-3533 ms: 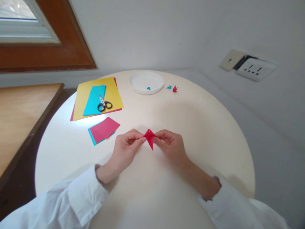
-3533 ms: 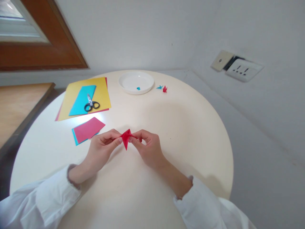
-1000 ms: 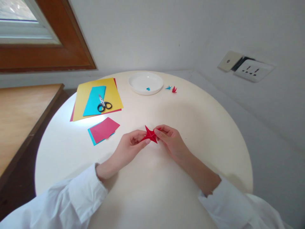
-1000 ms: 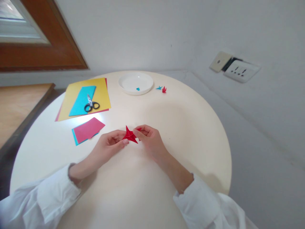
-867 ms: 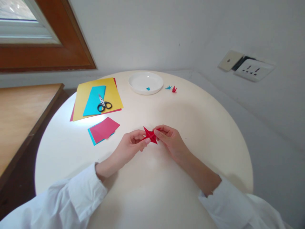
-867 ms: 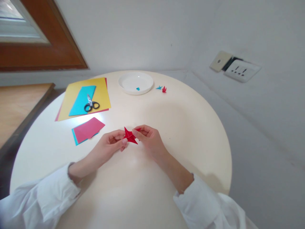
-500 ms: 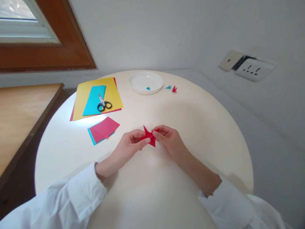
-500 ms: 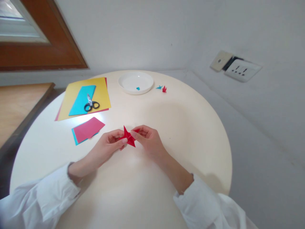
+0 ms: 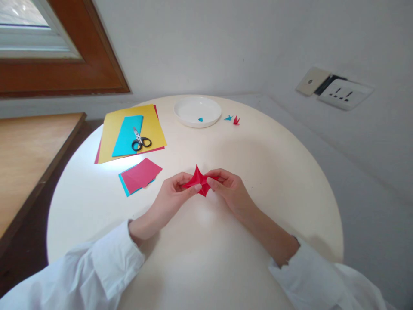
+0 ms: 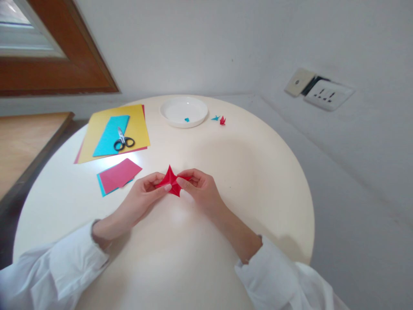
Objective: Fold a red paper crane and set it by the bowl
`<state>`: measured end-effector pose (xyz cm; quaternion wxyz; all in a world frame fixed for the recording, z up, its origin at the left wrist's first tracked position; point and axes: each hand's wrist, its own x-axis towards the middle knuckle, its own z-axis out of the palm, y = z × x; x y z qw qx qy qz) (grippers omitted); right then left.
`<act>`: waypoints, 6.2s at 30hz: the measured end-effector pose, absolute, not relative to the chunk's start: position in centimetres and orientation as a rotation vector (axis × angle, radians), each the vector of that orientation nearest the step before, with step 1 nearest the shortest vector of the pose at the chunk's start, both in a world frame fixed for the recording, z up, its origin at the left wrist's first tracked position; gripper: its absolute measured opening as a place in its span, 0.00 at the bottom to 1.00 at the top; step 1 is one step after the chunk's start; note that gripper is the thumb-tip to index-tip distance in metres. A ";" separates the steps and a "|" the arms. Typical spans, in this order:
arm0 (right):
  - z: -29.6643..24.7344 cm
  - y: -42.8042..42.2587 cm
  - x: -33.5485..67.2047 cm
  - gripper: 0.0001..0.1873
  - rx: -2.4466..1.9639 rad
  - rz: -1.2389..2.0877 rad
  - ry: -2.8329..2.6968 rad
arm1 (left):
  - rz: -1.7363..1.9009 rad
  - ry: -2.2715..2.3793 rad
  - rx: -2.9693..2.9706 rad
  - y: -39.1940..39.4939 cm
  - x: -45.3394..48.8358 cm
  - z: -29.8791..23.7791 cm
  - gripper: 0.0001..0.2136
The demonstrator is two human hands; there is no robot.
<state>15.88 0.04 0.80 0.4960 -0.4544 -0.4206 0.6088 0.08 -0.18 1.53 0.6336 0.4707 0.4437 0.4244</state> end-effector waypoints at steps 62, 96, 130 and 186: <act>0.3 0.5 16.2 0.14 -1.185 1.286 -1.141 | 1.080 0.806 0.661 0.4 0.0 1.5 0.11; -1.8 1.8 17.8 0.21 -1.546 0.437 -1.727 | 0.987 1.085 0.954 1.0 -0.4 0.5 0.30; -1.1 2.8 20.4 0.11 -1.450 0.974 -1.601 | 1.026 1.508 1.822 3.4 0.0 -1.3 0.15; 0.5 0.9 17.9 0.04 -1.239 0.847 -1.580 | 1.220 1.209 1.634 1.3 1.1 -0.1 0.06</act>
